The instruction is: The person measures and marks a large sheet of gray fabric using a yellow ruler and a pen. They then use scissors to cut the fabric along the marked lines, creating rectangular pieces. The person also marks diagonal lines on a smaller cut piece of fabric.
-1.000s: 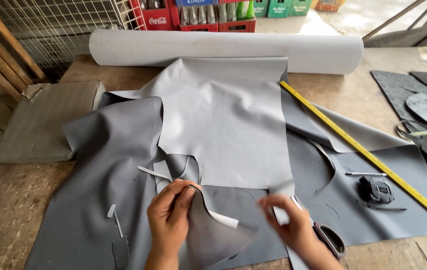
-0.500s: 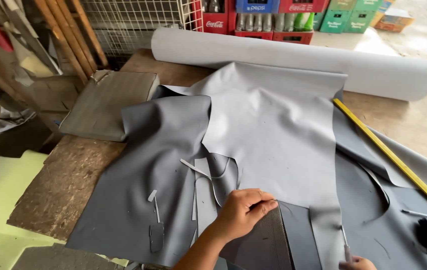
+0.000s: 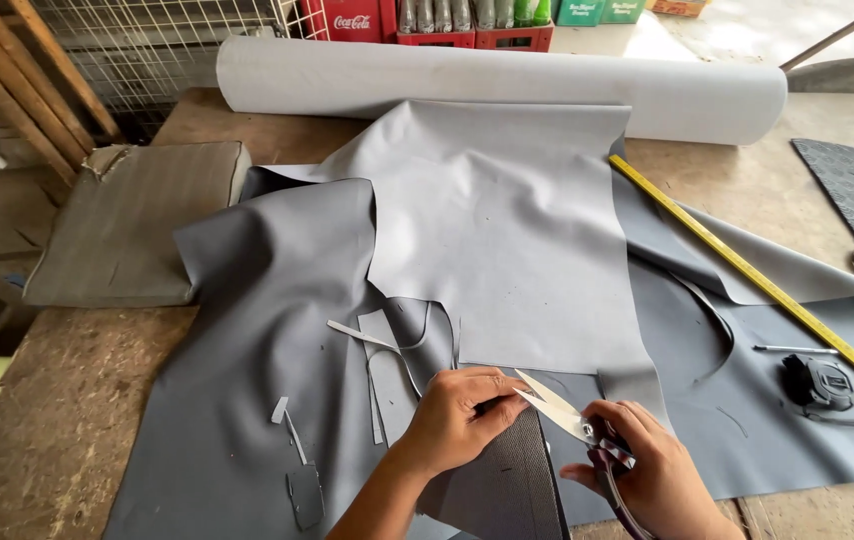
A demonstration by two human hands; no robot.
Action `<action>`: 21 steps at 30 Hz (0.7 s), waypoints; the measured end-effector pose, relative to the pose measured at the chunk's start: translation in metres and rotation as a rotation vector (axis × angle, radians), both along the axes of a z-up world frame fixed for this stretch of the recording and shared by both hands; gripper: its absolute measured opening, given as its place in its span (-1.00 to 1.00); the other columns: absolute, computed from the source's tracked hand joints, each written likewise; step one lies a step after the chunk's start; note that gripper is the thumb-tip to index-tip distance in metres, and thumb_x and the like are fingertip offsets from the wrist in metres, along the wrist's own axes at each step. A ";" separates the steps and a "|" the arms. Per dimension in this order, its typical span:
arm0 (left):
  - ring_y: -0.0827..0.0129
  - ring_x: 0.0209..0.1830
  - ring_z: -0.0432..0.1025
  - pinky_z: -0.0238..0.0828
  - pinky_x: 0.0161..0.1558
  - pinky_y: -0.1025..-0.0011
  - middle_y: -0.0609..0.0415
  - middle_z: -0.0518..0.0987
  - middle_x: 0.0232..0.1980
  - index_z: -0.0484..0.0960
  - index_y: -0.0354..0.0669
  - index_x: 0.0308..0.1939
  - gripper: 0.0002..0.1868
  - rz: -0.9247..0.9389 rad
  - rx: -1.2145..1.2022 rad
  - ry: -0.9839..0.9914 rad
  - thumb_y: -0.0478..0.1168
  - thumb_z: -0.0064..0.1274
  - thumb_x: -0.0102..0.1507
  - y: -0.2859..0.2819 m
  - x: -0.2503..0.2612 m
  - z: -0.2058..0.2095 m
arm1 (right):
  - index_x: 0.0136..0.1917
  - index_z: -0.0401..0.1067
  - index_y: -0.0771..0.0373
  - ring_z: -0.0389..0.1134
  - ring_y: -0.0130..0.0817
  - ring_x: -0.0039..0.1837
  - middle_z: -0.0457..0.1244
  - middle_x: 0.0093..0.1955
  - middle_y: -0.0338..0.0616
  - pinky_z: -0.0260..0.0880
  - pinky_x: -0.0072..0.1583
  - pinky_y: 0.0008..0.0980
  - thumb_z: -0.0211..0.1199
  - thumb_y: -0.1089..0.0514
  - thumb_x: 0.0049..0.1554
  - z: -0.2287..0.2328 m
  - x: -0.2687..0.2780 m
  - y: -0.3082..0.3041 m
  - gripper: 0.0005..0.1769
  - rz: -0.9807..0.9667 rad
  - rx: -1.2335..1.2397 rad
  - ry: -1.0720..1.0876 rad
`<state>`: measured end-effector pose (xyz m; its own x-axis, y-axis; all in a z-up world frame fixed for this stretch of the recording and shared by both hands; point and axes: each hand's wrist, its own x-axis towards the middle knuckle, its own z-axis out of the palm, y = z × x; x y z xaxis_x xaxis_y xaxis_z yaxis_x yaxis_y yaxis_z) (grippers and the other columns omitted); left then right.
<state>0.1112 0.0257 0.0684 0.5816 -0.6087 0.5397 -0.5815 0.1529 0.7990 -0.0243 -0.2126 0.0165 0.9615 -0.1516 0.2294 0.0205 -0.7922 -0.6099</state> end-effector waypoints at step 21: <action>0.12 -0.20 0.60 0.42 -0.14 0.19 0.17 0.74 -0.15 0.57 0.14 0.11 -0.67 1.108 0.443 0.327 0.09 -0.14 0.37 0.172 0.026 0.004 | 0.33 0.35 0.13 0.33 0.24 0.34 0.39 0.24 0.22 0.29 0.26 0.06 0.19 -0.47 0.12 -0.245 0.031 -0.156 -0.22 -0.840 -0.093 0.553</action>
<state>0.1367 0.1981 0.0727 0.9680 0.2047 0.1451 0.0118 -0.6147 0.7886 0.0066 -0.3684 -0.2288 0.5263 -0.8329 -0.1712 -0.8331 -0.4647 -0.2999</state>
